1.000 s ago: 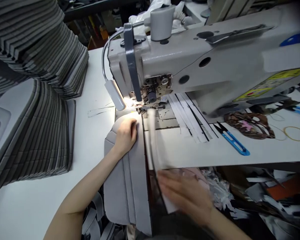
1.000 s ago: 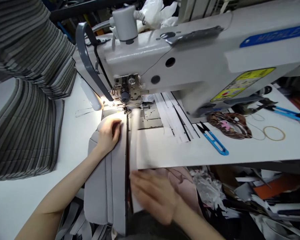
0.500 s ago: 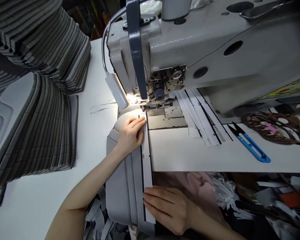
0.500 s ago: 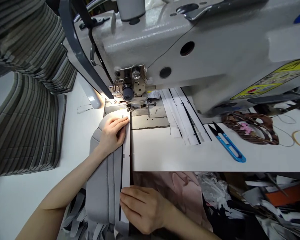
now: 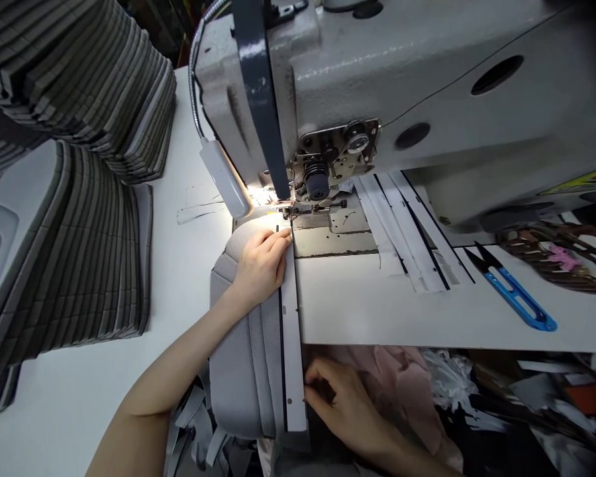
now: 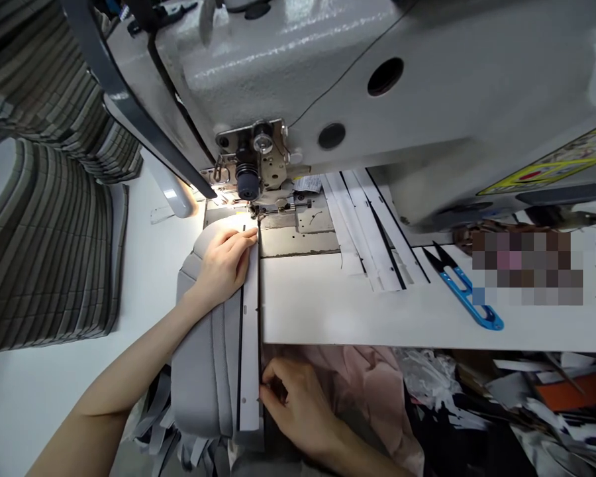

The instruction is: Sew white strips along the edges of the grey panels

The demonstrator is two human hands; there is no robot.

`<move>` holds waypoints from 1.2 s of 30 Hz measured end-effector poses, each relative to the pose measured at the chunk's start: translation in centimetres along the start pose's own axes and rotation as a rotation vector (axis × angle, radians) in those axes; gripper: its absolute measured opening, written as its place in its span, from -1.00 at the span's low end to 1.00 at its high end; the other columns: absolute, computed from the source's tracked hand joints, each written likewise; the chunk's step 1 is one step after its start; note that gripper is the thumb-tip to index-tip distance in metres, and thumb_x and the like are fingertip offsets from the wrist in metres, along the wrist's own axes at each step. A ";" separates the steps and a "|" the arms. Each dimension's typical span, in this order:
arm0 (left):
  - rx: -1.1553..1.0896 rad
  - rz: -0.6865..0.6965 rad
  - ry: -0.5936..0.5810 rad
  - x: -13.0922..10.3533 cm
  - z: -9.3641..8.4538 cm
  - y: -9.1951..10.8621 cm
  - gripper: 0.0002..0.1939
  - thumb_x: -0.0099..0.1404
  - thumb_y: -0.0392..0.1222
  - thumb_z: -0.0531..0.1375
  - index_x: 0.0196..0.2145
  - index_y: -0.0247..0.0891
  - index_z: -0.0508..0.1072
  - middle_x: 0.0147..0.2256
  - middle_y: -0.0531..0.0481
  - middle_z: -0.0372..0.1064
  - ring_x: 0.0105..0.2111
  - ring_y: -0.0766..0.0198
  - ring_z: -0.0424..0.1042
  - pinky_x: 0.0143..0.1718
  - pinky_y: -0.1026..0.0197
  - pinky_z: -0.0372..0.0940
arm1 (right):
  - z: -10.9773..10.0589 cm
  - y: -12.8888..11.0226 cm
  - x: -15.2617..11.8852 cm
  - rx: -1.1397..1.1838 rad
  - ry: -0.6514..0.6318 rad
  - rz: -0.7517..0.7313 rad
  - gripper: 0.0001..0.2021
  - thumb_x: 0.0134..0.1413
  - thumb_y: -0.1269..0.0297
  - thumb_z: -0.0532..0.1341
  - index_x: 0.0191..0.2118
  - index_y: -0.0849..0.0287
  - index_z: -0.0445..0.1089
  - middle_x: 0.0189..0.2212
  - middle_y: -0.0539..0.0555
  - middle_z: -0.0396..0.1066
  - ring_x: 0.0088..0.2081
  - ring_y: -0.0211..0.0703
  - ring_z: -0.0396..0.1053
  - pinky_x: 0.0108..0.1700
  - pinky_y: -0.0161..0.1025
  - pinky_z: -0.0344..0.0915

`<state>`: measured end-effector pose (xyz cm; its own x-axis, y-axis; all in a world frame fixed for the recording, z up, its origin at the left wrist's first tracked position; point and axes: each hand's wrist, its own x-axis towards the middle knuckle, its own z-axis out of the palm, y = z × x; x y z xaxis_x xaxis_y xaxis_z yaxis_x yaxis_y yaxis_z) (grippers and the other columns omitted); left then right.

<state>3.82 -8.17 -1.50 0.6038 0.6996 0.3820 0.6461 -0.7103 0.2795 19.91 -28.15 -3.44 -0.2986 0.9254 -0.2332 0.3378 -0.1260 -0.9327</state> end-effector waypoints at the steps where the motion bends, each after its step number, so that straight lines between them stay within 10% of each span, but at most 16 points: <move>1: -0.008 -0.001 0.000 0.1 0.1 -0.1 -0.76 0.43 -0.35 -0.02 -0.09 -0.26 0.40 0.07 -0.15 0.47 -0.06 0.08 0.41 0.03 -0.06 0.35 | -0.2 -0.2 0.2 0.054 -0.014 0.045 -0.87 0.07 0.50 0.14 -0.44 0.14 0.31 -0.51 -0.03 0.44 -0.49 -0.27 0.38 -0.51 -0.39 0.17; 7: -0.007 -0.020 0.002 1.3 0.5 -1.2 -0.77 0.46 -0.30 -0.04 -0.14 -0.25 0.41 0.02 -0.15 0.49 -0.06 0.11 0.41 0.03 -0.04 0.36 | -0.4 -0.6 0.8 0.169 0.065 0.072 -0.91 0.06 0.47 0.16 -0.40 0.14 0.31 -0.51 -0.02 0.44 -0.48 -0.25 0.40 -0.46 -0.35 0.26; 15: 0.031 -0.022 0.021 0.1 -0.2 0.4 -0.72 0.42 -0.34 -0.01 -0.04 -0.29 0.44 0.01 -0.18 0.48 -0.02 0.07 0.41 0.06 -0.05 0.37 | 0.4 0.7 0.3 0.114 0.135 -0.130 -0.38 0.19 0.45 0.10 0.37 0.18 0.07 -0.39 0.00 0.48 -0.44 -0.26 0.42 -0.40 -0.34 0.36; 22: -0.031 -0.050 0.019 -6.2 -1.7 5.2 -0.50 0.38 -0.37 0.07 0.25 -0.19 0.26 0.15 -0.22 0.37 0.08 0.03 0.37 0.07 -0.08 0.40 | 0.4 0.4 0.5 0.116 0.187 -0.092 -0.42 0.17 0.43 0.16 0.32 0.19 0.23 -0.46 -0.06 0.45 -0.52 -0.32 0.32 -0.42 -0.36 0.35; 36: 0.009 -0.008 0.004 -6.4 -1.3 5.6 -0.45 0.36 -0.39 0.10 0.28 -0.27 0.22 0.12 -0.28 0.37 0.05 0.00 0.37 0.02 -0.07 0.43 | 0.8 0.6 0.4 0.036 0.211 -0.144 -0.33 0.15 0.49 0.14 0.39 0.09 0.12 -0.44 -0.05 0.47 -0.52 -0.30 0.34 -0.45 -0.36 0.35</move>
<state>2.95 -16.73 -1.19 0.5966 0.7052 0.3831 0.6555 -0.7036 0.2743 19.27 -28.13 -4.35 -0.1476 0.9883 -0.0381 0.2718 0.0035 -0.9624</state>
